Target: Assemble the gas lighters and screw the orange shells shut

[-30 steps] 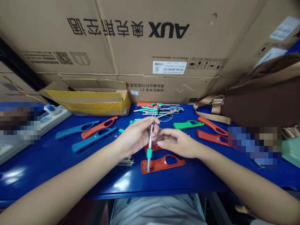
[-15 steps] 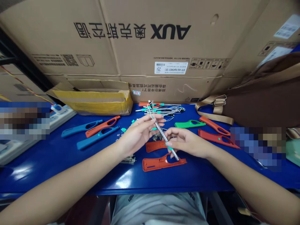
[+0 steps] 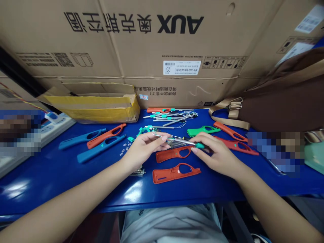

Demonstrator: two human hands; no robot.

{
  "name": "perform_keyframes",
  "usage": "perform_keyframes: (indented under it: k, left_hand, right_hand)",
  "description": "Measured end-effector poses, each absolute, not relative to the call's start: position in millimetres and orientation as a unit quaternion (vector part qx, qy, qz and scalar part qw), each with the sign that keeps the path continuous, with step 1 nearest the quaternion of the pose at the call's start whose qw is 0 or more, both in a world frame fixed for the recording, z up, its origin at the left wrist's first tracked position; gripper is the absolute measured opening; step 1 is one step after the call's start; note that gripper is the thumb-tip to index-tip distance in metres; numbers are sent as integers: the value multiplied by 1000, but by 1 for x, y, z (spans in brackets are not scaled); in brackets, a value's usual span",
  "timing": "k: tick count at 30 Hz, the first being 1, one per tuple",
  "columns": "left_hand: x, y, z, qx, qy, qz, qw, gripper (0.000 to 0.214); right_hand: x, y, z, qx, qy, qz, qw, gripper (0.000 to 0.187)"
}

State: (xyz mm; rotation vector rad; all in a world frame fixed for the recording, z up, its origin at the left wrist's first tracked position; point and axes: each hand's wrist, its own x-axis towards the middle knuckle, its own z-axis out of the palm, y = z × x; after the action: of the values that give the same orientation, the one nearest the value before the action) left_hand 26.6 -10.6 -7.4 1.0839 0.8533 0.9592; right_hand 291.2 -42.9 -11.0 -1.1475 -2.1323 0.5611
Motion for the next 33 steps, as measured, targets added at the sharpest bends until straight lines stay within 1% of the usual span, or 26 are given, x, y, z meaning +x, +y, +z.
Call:
perform_keyframes:
  k: [4,9,12,16,19,23,26,31,33]
  left_hand:
    - [29,-15,-9,518,387,428,632,30]
    - [32,-16,-7,503,391,460,619,27]
    - [33,-16,-7,500,396,451,625,25]
    - [33,-17,-8,504,401,435,629,24]
    - [32,-16,-7,504,400,432,632,27]
    - [29,-14,-8,515,406,379,653,27]
    - [28,-15,-12,548,404,328,655,28]
    - [31,-26,-15,631,392,252,620,26]
    - [32,-31,-14,682,391,213,580,22]
  right_hand:
    - [293,-48,-16,-434,-810,172,355,12]
    - [296,-55,-20,-455,-804,146,354,14]
    - [297,-56,-21,-462,-802,141,350,14]
    - [299,-55,-22,-470,-811,137,318,12]
    - [302,-54,-24,-477,-821,135,283,14]
    - [307,-54,-25,-478,-826,115,275,15]
    - [312,-61,-25,-482,-835,96,248,14]
    - [322,-80,-30,-489,-835,125,218,16]
    - [328,-87,-33,-483,-837,140,217,15]
